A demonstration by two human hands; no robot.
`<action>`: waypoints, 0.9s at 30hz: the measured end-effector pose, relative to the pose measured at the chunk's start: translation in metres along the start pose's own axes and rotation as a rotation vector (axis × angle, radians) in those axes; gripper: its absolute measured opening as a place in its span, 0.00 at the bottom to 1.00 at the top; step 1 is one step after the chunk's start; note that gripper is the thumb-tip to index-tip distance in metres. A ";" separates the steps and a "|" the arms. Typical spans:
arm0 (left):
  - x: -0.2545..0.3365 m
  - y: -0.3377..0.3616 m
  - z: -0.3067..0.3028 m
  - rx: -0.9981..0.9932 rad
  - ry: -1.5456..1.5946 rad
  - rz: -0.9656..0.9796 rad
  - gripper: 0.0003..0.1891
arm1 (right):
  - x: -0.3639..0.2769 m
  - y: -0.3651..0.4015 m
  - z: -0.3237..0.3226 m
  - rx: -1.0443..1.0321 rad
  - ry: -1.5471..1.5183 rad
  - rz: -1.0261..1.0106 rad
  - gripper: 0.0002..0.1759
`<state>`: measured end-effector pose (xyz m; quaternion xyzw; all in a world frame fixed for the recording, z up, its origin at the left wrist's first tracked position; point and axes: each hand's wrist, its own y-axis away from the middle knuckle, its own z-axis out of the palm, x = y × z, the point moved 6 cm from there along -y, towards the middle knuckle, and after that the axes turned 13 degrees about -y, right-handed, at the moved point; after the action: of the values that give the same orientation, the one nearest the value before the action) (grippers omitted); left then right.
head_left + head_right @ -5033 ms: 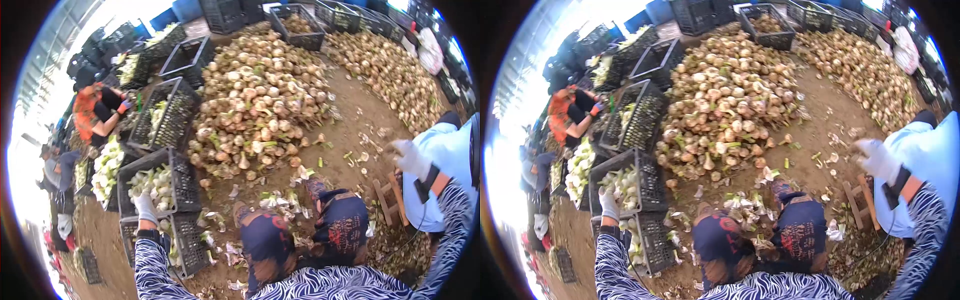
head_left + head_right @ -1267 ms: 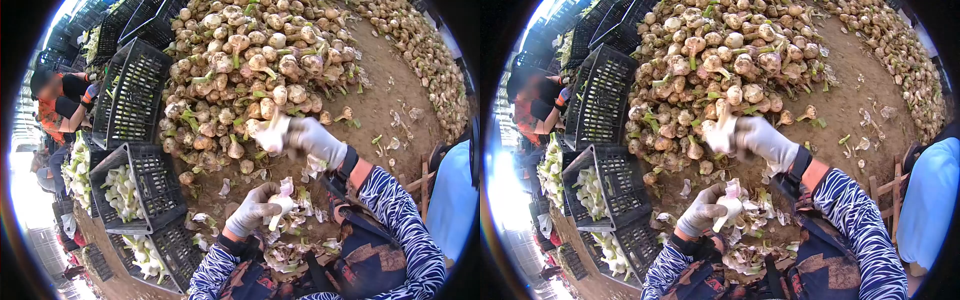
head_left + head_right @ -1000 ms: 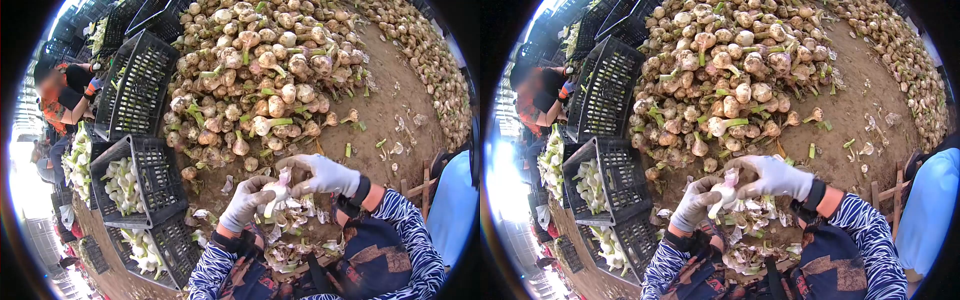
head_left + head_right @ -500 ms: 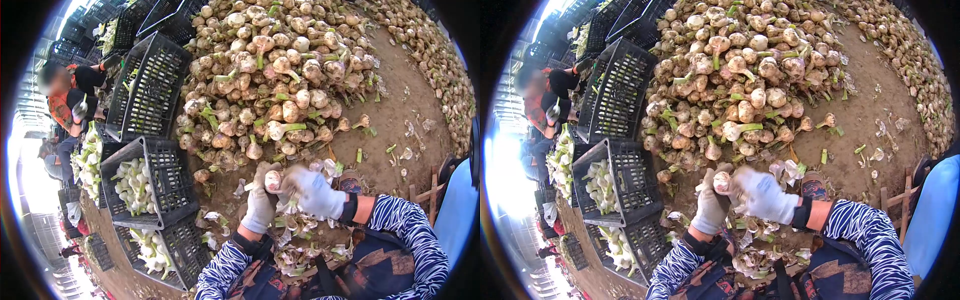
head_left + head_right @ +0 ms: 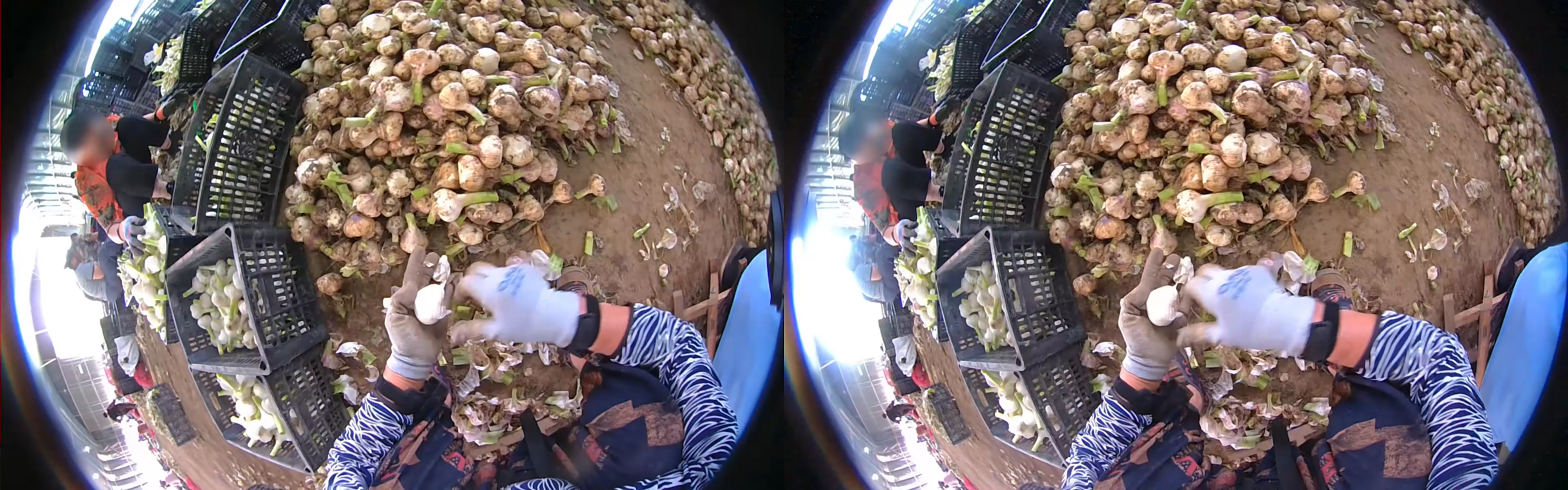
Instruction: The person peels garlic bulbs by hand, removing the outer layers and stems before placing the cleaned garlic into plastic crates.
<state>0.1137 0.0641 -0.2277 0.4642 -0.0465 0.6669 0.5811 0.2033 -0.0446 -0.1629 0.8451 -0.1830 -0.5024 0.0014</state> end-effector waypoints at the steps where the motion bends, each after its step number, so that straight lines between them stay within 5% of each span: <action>1: 0.000 0.000 0.001 -0.003 0.014 -0.009 0.36 | -0.004 -0.002 0.006 0.074 -0.019 -0.085 0.24; 5: -0.004 0.000 0.008 -0.051 0.070 -0.022 0.35 | 0.025 -0.012 0.001 0.327 -0.206 -0.182 0.17; 6: -0.001 0.000 0.010 -0.071 0.116 -0.015 0.36 | 0.051 -0.008 -0.012 0.436 -0.500 0.001 0.14; 7: 0.002 0.000 0.012 -0.094 0.162 -0.006 0.37 | 0.083 -0.007 -0.028 0.535 -0.384 0.016 0.15; 9: 0.004 -0.002 0.009 -0.129 0.223 -0.018 0.37 | 0.120 0.007 -0.033 0.385 -0.555 0.423 0.18; 13: -0.008 -0.004 0.004 0.002 0.095 -0.019 0.39 | 0.023 0.007 -0.017 0.117 -0.387 0.073 0.28; 15: -0.014 -0.003 0.003 0.075 -0.027 -0.015 0.39 | 0.014 0.006 0.016 0.240 -0.213 -0.080 0.25; 19: -0.013 -0.001 0.006 0.072 0.065 0.004 0.37 | 0.041 -0.006 0.010 0.310 -0.398 -0.066 0.07; 22: -0.003 0.005 0.004 0.021 0.125 -0.002 0.37 | 0.140 0.001 -0.020 0.588 -0.605 0.342 0.07; 27: -0.008 0.003 0.005 -0.092 -0.119 -0.036 0.34 | 0.221 0.075 -0.091 0.893 0.246 0.674 0.24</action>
<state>0.1134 0.0541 -0.2291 0.4764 -0.1031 0.6248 0.6100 0.3522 -0.2004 -0.2916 0.7108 -0.6354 -0.2460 -0.1746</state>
